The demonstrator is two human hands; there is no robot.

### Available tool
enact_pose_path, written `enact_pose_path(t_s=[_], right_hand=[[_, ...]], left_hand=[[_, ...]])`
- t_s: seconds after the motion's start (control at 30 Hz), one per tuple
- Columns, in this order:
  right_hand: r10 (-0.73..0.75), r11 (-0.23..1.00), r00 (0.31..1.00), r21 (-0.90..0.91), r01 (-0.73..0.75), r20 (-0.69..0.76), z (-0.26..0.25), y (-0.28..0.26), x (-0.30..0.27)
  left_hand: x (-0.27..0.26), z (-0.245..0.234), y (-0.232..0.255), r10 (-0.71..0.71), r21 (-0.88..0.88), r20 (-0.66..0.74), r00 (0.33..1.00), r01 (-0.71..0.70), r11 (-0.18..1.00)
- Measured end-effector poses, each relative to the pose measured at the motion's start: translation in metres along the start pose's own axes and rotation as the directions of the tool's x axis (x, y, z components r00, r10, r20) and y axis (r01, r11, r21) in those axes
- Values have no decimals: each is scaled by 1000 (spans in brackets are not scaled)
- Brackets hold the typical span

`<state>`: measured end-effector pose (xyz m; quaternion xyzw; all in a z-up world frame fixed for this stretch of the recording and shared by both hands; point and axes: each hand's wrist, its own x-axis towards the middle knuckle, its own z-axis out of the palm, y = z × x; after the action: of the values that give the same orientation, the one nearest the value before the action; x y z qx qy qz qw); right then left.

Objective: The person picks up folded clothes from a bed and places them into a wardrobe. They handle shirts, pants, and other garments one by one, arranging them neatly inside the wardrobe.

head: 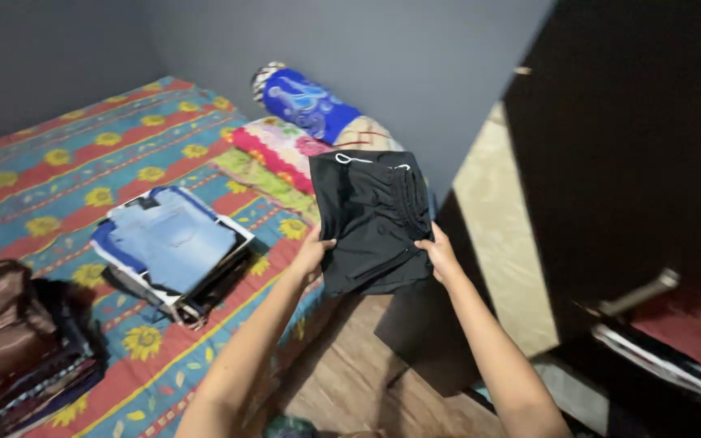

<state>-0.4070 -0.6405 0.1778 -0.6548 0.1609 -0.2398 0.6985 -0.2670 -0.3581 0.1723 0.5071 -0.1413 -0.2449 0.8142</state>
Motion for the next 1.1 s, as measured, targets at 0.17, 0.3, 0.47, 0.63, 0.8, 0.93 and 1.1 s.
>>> enact_pose_path(t_s=[0.17, 0.3, 0.47, 0.63, 0.8, 0.93, 1.1], right_hand=[[-46, 999, 997, 16, 47, -65, -38, -24, -65], [-56, 998, 993, 23, 59, -107, -49, -44, -113], [-73, 996, 986, 34, 79, -151, -69, -48, -161], [-67, 995, 980, 66, 81, -187, -95, -40, -207], [-43, 993, 969, 96, 68, -243, -116, -44, -259], [-27, 991, 955, 115, 64, -297, -153, -45, -292], [-36, 990, 929, 115, 84, -369, -198, -63, -337]], left_hand=[[-42, 49, -5, 28, 34, 47, 999, -30, 999], [-58, 63, -10, 47, 190, 141, 989, -74, 979], [-120, 96, 6, -37, 38, 132, 991, 32, 999], [-206, 139, 41, -33, 500, 126, 991, -35, 865], [-191, 129, -27, -30, 105, 199, 980, 9, 994], [-211, 160, -41, -75, 118, 256, 964, 46, 992], [-213, 204, -80, -144, 97, 348, 926, 117, 988]])
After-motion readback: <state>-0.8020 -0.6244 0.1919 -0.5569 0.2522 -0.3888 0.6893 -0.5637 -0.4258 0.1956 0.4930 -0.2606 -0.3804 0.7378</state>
